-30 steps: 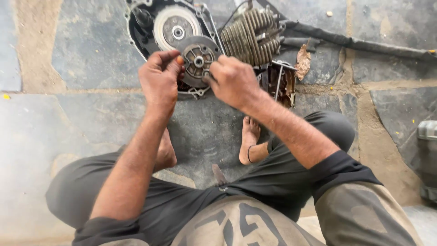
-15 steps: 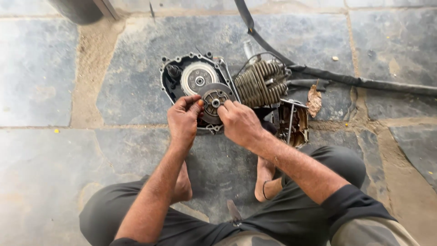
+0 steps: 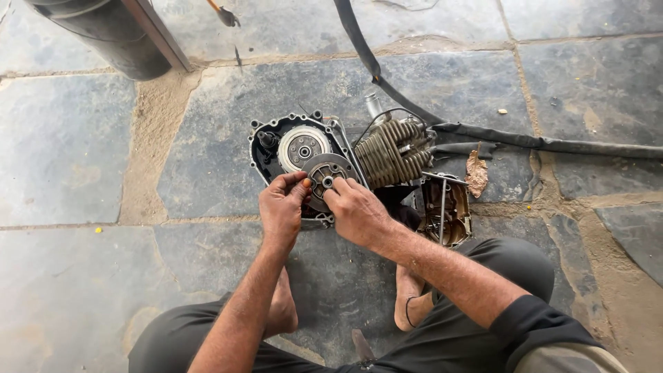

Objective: Repairing and assembling components of a motorcycle engine.

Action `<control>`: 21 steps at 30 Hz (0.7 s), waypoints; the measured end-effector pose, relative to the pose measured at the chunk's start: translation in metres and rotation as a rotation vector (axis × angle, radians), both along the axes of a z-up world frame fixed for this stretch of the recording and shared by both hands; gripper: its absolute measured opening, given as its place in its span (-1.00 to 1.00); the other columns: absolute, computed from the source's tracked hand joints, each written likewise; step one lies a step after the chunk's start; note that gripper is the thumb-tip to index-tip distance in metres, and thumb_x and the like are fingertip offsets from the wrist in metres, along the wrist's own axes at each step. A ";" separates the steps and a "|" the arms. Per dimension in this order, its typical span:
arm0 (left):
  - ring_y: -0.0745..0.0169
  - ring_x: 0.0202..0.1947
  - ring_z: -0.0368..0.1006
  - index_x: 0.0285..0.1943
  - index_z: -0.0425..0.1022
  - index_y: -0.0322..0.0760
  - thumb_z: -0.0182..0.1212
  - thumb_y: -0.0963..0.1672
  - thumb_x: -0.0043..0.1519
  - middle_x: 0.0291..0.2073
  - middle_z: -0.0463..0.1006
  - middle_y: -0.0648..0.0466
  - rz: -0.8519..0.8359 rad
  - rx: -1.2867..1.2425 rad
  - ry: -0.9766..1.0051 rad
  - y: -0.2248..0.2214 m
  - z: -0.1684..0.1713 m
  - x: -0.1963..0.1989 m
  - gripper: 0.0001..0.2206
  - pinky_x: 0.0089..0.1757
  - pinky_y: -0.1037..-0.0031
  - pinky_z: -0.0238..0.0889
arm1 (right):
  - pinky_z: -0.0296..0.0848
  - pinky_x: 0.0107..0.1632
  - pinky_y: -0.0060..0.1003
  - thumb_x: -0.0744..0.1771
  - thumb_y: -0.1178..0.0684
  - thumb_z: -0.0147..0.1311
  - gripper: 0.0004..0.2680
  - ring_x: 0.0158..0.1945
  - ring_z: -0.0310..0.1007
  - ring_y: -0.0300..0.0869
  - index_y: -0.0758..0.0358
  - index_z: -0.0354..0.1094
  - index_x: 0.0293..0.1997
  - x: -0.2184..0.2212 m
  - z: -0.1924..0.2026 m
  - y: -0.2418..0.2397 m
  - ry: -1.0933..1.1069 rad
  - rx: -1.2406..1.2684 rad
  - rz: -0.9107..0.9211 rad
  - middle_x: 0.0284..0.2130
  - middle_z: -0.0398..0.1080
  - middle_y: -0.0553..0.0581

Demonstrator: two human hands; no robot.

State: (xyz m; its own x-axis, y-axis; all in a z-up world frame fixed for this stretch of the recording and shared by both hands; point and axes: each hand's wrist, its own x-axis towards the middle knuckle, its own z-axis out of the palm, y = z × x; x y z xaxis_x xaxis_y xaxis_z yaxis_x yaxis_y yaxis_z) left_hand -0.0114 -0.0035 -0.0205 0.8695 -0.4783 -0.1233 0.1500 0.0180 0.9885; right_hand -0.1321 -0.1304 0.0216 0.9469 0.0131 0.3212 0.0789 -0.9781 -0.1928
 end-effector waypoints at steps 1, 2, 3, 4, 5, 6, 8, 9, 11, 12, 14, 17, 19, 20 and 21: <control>0.45 -0.34 0.54 -0.02 0.62 -0.39 0.28 -0.22 0.28 -0.29 0.65 0.10 -0.003 -0.003 -0.001 0.000 0.000 0.000 -0.86 -0.31 0.60 0.45 | 0.52 -0.24 -0.14 0.19 0.36 0.12 -0.91 -0.29 0.45 -0.02 0.38 0.38 -0.35 0.000 0.000 -0.001 -0.001 -0.003 -0.003 -0.36 0.37 0.24; 0.44 -0.35 0.53 -0.02 0.62 -0.39 0.29 -0.22 0.28 -0.30 0.65 0.09 -0.001 -0.010 0.027 0.000 0.000 0.000 -0.86 -0.32 0.59 0.44 | 0.51 -0.25 -0.11 0.21 0.34 0.14 -0.93 -0.31 0.45 0.00 0.41 0.38 -0.34 0.001 0.000 -0.001 -0.007 0.068 -0.042 -0.38 0.36 0.25; 0.43 -0.36 0.52 -0.02 0.62 -0.39 0.29 -0.22 0.28 -0.32 0.64 0.07 0.003 -0.019 0.057 0.000 -0.001 -0.001 -0.86 -0.33 0.59 0.43 | 0.50 -0.26 -0.09 0.23 0.31 0.17 -0.94 -0.32 0.44 0.02 0.43 0.37 -0.34 0.000 0.000 -0.002 -0.012 0.138 -0.079 -0.40 0.36 0.27; 0.43 -0.36 0.52 -0.02 0.62 -0.39 0.29 -0.22 0.28 -0.32 0.64 0.07 0.001 -0.022 0.058 0.001 0.001 -0.001 -0.86 -0.33 0.59 0.43 | 0.50 -0.26 -0.09 0.23 0.31 0.17 -0.94 -0.32 0.44 0.02 0.43 0.37 -0.34 0.001 -0.009 -0.004 -0.011 0.135 -0.081 -0.40 0.36 0.27; 0.44 -0.35 0.53 -0.01 0.62 -0.40 0.28 -0.22 0.28 -0.31 0.64 0.08 0.000 -0.021 0.043 0.001 0.004 -0.001 -0.86 -0.32 0.60 0.44 | 0.52 -0.26 -0.14 0.25 0.33 0.13 -0.95 -0.32 0.44 -0.03 0.43 0.38 -0.31 0.002 -0.018 -0.007 0.056 0.065 -0.081 -0.38 0.36 0.25; 0.44 -0.35 0.53 -0.01 0.62 -0.40 0.28 -0.22 0.28 -0.30 0.65 0.08 -0.001 -0.020 0.029 0.000 0.007 -0.001 -0.86 -0.31 0.61 0.44 | 0.54 -0.26 -0.20 0.28 0.36 0.09 -0.95 -0.31 0.45 -0.07 0.43 0.38 -0.28 0.002 -0.026 -0.009 0.123 -0.005 -0.081 -0.36 0.36 0.24; 0.44 -0.35 0.53 -0.01 0.61 -0.40 0.27 -0.22 0.29 -0.30 0.65 0.07 -0.008 -0.016 0.045 0.002 0.007 -0.002 -0.85 -0.32 0.60 0.44 | 0.53 -0.25 -0.20 0.26 0.36 0.09 -0.95 -0.31 0.44 -0.08 0.42 0.38 -0.30 0.001 -0.017 -0.004 0.105 -0.031 -0.054 -0.37 0.36 0.24; 0.43 -0.35 0.52 0.00 0.61 -0.40 0.26 -0.22 0.29 -0.31 0.64 0.06 -0.012 -0.007 0.060 0.003 0.008 -0.002 -0.85 -0.33 0.59 0.45 | 0.53 -0.25 -0.19 0.24 0.36 0.10 -0.95 -0.31 0.43 -0.08 0.42 0.37 -0.32 0.000 -0.013 -0.002 0.087 -0.052 -0.024 -0.38 0.36 0.25; 0.44 -0.34 0.53 0.00 0.61 -0.39 0.25 -0.22 0.29 -0.29 0.64 0.07 -0.018 -0.002 0.055 0.002 0.007 -0.002 -0.85 -0.32 0.59 0.45 | 0.52 -0.25 -0.18 0.21 0.35 0.12 -0.94 -0.31 0.44 -0.06 0.40 0.37 -0.36 -0.001 -0.011 -0.003 0.025 -0.030 -0.002 -0.37 0.37 0.25; 0.45 -0.32 0.53 0.01 0.61 -0.39 0.25 -0.22 0.30 -0.28 0.64 0.07 -0.019 0.008 0.051 0.002 0.006 -0.002 -0.85 -0.31 0.60 0.44 | 0.52 -0.25 -0.16 0.17 0.34 0.13 -0.92 -0.31 0.44 -0.05 0.38 0.37 -0.39 -0.001 -0.010 -0.002 -0.035 -0.004 0.024 -0.37 0.38 0.26; 0.45 -0.32 0.53 0.01 0.61 -0.39 0.26 -0.22 0.29 -0.27 0.65 0.08 -0.012 0.012 0.051 0.001 0.007 -0.002 -0.84 -0.30 0.60 0.46 | 0.50 -0.28 -0.18 0.22 0.35 0.12 -0.95 -0.34 0.42 -0.07 0.41 0.38 -0.35 -0.002 -0.016 -0.007 0.016 0.011 -0.017 -0.40 0.36 0.25; 0.44 -0.33 0.53 0.00 0.61 -0.39 0.26 -0.22 0.28 -0.27 0.65 0.08 -0.003 0.009 0.059 0.000 0.007 -0.001 -0.84 -0.30 0.59 0.47 | 0.50 -0.28 -0.17 0.25 0.35 0.11 -0.96 -0.35 0.41 -0.07 0.44 0.38 -0.32 -0.003 -0.017 -0.009 0.043 0.001 -0.058 -0.41 0.36 0.25; 0.43 -0.33 0.53 0.00 0.61 -0.39 0.25 -0.22 0.29 -0.28 0.64 0.07 0.000 0.003 0.068 0.000 0.006 -0.001 -0.85 -0.30 0.58 0.46 | 0.51 -0.25 -0.16 0.23 0.34 0.12 -0.94 -0.33 0.42 -0.05 0.43 0.37 -0.33 -0.003 -0.015 -0.007 0.019 -0.024 -0.057 -0.40 0.36 0.26; 0.43 -0.33 0.53 0.00 0.62 -0.40 0.26 -0.22 0.28 -0.28 0.64 0.07 -0.002 -0.002 0.064 0.000 0.005 0.000 -0.85 -0.30 0.57 0.46 | 0.51 -0.25 -0.17 0.22 0.35 0.13 -0.94 -0.32 0.43 -0.05 0.43 0.37 -0.34 -0.003 -0.015 -0.005 0.028 -0.038 -0.031 -0.39 0.36 0.26; 0.43 -0.33 0.53 -0.01 0.62 -0.41 0.27 -0.22 0.28 -0.28 0.65 0.06 -0.004 -0.003 0.063 0.000 0.003 -0.001 -0.85 -0.30 0.57 0.45 | 0.51 -0.26 -0.17 0.21 0.35 0.13 -0.93 -0.31 0.43 -0.05 0.42 0.36 -0.34 -0.003 -0.014 -0.003 0.039 -0.050 -0.005 -0.39 0.36 0.27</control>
State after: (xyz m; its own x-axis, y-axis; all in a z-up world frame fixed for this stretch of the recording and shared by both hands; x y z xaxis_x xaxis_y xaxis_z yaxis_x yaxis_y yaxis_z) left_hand -0.0124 -0.0031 -0.0173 0.8582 -0.4821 -0.1763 0.2122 0.0204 0.9770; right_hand -0.1350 -0.1333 0.0071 0.9588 0.0236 0.2832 0.0674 -0.9870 -0.1461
